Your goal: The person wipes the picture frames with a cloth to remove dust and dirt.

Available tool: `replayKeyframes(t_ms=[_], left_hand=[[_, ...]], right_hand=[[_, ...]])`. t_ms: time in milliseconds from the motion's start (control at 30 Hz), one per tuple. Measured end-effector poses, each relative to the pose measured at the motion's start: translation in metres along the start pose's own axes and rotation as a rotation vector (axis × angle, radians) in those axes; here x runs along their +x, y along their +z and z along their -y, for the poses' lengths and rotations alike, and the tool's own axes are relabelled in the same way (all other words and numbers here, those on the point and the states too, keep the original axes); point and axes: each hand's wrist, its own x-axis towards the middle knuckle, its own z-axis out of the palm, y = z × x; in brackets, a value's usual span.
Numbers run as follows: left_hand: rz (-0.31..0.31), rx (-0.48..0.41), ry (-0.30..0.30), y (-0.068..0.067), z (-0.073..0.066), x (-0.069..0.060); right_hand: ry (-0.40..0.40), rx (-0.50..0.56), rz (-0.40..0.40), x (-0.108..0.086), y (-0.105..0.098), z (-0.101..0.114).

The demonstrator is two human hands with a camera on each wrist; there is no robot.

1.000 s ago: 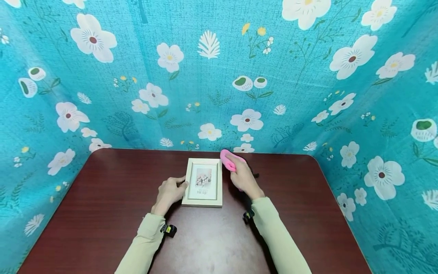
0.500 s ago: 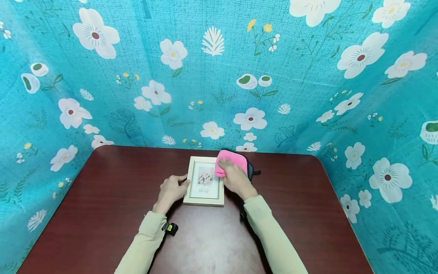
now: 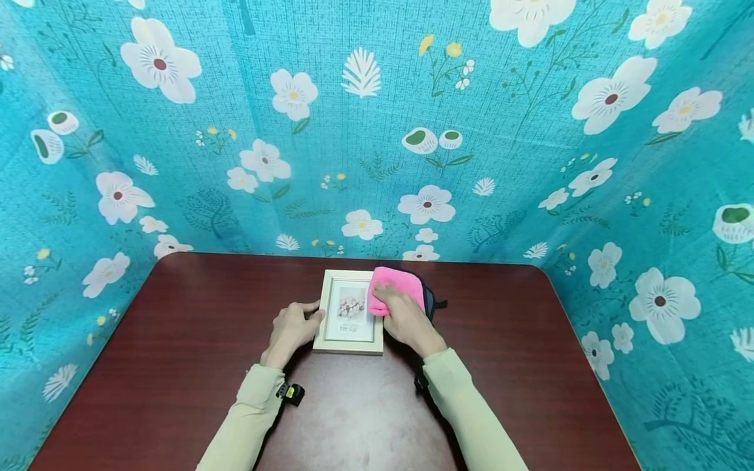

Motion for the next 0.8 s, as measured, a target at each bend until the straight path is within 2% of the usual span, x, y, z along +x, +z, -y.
replayKeyframes(t_ms=[367, 633, 800], left_hand=[[0.006, 0.0, 0.008, -0.001, 0.0, -0.001], [0.008, 0.005, -0.002, -0.002, 0.0, -0.001], [0.007, 0.003, -0.001, -0.002, -0.001, -0.001]], right_hand=[[0.005, 0.039, 0.037, -0.023, 0.0, 0.011], [0.015, -0.017, 0.051, -0.037, 0.0, 0.024], [-0.014, -0.094, 0.045, -0.046, 0.003, 0.029]])
